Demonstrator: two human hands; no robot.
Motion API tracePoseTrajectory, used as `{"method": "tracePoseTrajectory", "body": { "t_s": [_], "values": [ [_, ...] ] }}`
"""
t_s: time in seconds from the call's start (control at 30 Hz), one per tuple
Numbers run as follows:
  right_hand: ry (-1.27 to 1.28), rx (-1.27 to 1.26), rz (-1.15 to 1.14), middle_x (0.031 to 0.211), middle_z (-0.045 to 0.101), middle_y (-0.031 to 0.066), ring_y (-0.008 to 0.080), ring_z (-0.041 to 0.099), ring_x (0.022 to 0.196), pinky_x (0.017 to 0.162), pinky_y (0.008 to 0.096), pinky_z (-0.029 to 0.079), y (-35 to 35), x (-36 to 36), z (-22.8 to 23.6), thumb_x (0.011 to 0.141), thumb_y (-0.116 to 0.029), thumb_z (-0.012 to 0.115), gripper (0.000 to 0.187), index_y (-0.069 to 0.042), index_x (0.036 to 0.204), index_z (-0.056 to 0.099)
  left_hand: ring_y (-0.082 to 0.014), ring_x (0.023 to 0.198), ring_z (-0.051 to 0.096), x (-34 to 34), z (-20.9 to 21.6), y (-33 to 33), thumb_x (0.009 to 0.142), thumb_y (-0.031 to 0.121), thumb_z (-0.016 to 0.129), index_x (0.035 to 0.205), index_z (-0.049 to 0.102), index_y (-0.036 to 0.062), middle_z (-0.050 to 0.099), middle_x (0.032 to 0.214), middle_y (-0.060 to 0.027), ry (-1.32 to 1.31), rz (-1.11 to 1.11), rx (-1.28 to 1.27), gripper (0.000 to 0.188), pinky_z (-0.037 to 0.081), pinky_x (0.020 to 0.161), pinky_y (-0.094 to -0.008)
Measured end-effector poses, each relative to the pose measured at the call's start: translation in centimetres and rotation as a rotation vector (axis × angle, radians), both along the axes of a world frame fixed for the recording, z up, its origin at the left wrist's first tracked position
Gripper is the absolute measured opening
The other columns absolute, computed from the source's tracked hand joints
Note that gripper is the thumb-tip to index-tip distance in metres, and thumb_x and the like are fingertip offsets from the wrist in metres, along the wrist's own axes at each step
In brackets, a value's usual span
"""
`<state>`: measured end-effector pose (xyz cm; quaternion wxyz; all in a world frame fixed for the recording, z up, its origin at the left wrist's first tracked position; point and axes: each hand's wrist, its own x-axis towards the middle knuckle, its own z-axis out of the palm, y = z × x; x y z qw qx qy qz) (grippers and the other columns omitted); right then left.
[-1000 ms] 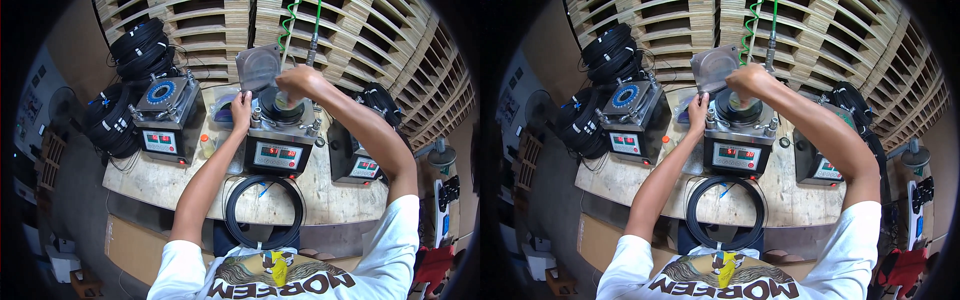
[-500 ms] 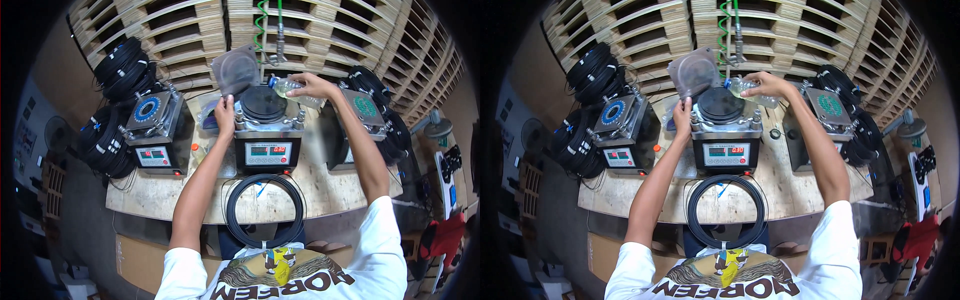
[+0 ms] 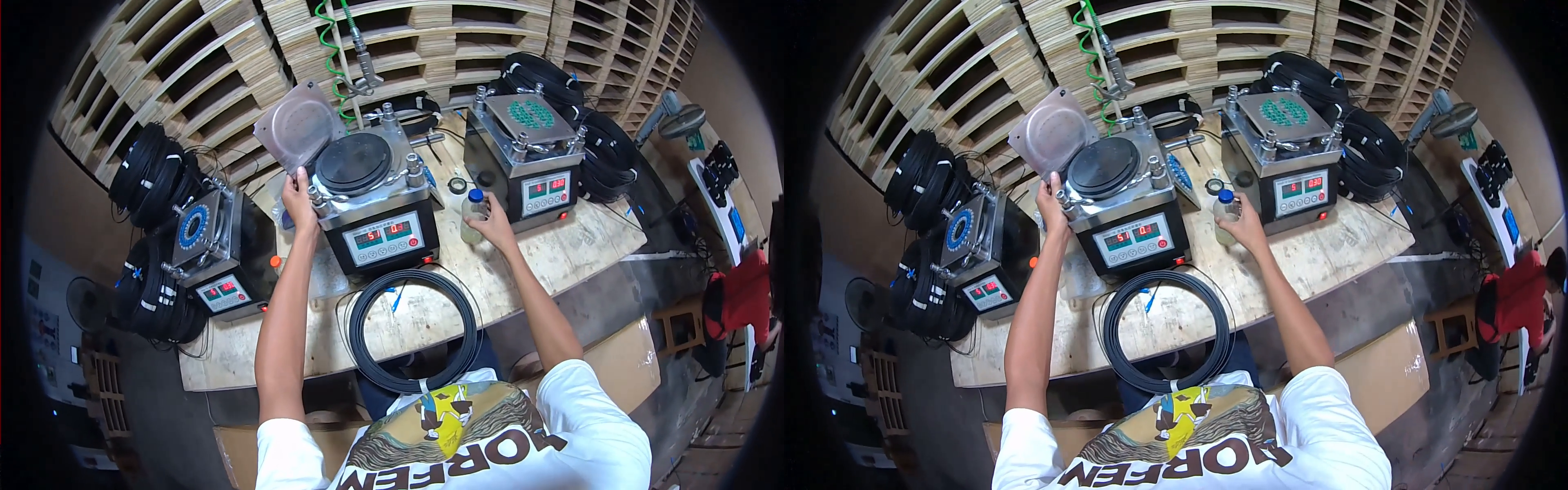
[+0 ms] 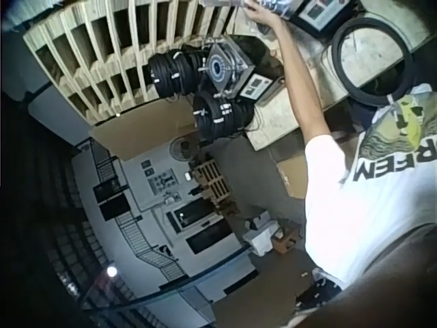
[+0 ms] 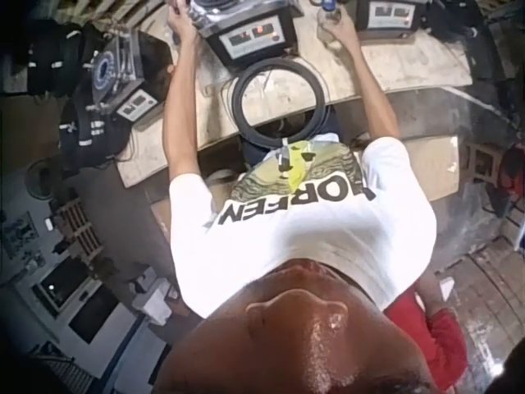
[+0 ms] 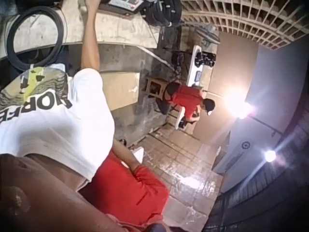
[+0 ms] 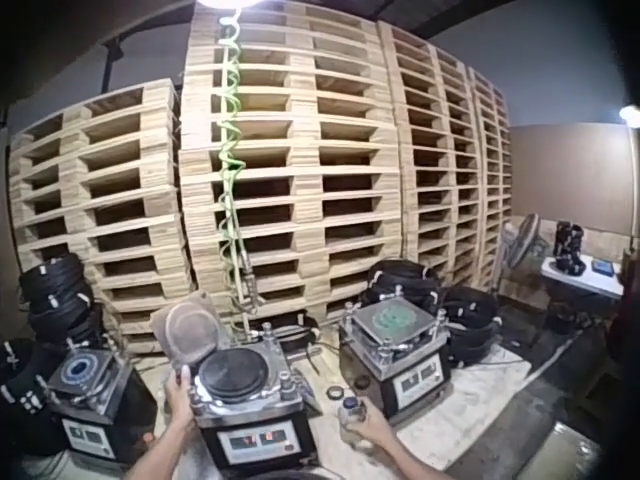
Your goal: Preparing and loading cable spools into specialized industrial winding or processing machines.
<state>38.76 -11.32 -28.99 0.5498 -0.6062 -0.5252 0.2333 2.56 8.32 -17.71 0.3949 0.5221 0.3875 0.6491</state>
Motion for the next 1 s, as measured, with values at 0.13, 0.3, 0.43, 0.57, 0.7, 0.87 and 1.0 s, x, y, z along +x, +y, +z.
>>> {"method": "tracePoseTrajectory", "body": {
  "t_s": [0.13,0.3,0.43,0.57,0.7,0.87,1.0],
  "values": [
    [-0.049,0.059,-0.109,0.108,0.063,0.0144,0.0232,0.063,0.102,0.092,0.0345,0.048,-1.0,-2.0,0.2,0.073,-0.021,0.084,0.065,-0.003,0.124,0.048,-0.0076,0.075,0.052,-0.4,0.0,-0.1,0.101,0.031,0.059,0.101,0.063,-0.0003,0.063,0.087,-0.0004,0.034,0.001,0.01,0.032,0.044,0.07,-0.0264],
    [-0.123,0.015,-0.053,0.111,0.062,0.0141,0.0242,0.061,0.105,0.093,0.0356,0.047,-1.4,-3.2,2.8,0.073,-0.024,0.085,0.068,-0.004,0.126,0.048,-0.0088,0.074,0.049,-1.7,-0.6,0.7,0.1,0.033,0.06,0.096,0.062,-0.0001,0.06,0.083,-0.0005,0.022,0.038,-0.02,0.033,0.043,0.068,-0.0287],
    [-0.077,0.177,-0.025,0.106,0.059,0.0091,0.0195,0.058,0.095,0.084,0.0324,0.049,0.7,-2.3,5.9,0.078,-0.029,0.083,0.07,-0.008,0.135,0.05,-0.0109,0.067,0.042,-2.1,-1.9,2.3,0.099,0.038,0.059,0.084,0.058,0.0018,0.05,0.069,-0.0009,0.181,0.16,0.054,0.039,0.039,0.061,-0.0317],
    [-0.093,0.198,0.1,0.081,0.058,-0.0003,0.0059,0.053,0.072,0.064,0.0224,0.043,5.5,-4.2,16.2,0.094,-0.023,0.067,0.035,-0.006,0.124,0.062,-0.0095,0.075,0.051,-0.9,-0.1,-0.7,0.1,0.035,0.06,0.099,0.065,0.0012,0.061,0.082,-0.002,0.173,0.145,-0.012,0.035,0.043,0.069,-0.0275],
    [-0.021,0.238,0.496,0.065,0.053,-0.0021,0.0048,0.047,0.055,0.049,0.0214,0.036,14.2,-11.4,26.2,0.099,-0.027,0.061,0.029,-0.006,0.12,0.066,-0.0081,0.08,0.055,-1.4,-0.1,-0.6,0.1,0.032,0.06,0.105,0.065,-0.0004,0.067,0.089,-0.0024,0.09,0.107,0.044,0.033,0.045,0.073,-0.0266],
    [-0.196,-0.099,0.619,0.062,0.057,0.0017,0.0091,0.051,0.047,0.04,0.0263,0.04,23.1,-19.7,32.4,0.1,-0.045,0.055,0.049,-0.009,0.132,0.06,-0.0073,0.079,0.056,-1.6,0.2,-0.2,0.098,0.03,0.063,0.104,0.068,-0.0018,0.069,0.09,-0.0025,0.084,0.042,-0.031,0.033,0.046,0.074,-0.0265],
    [-0.37,-0.274,0.578,0.066,0.061,0.0085,0.0167,0.056,0.047,0.042,0.0297,0.048,27.6,-22.0,32.7,0.092,-0.069,0.051,0.071,-0.012,0.135,0.059,-0.0082,0.078,0.058,-2.7,1.5,1.0,0.093,0.031,0.068,0.106,0.071,-0.0027,0.071,0.087,-0.0043,0.201,-0.11,-0.155,0.036,0.047,0.074,-0.0279]
  ]
}}
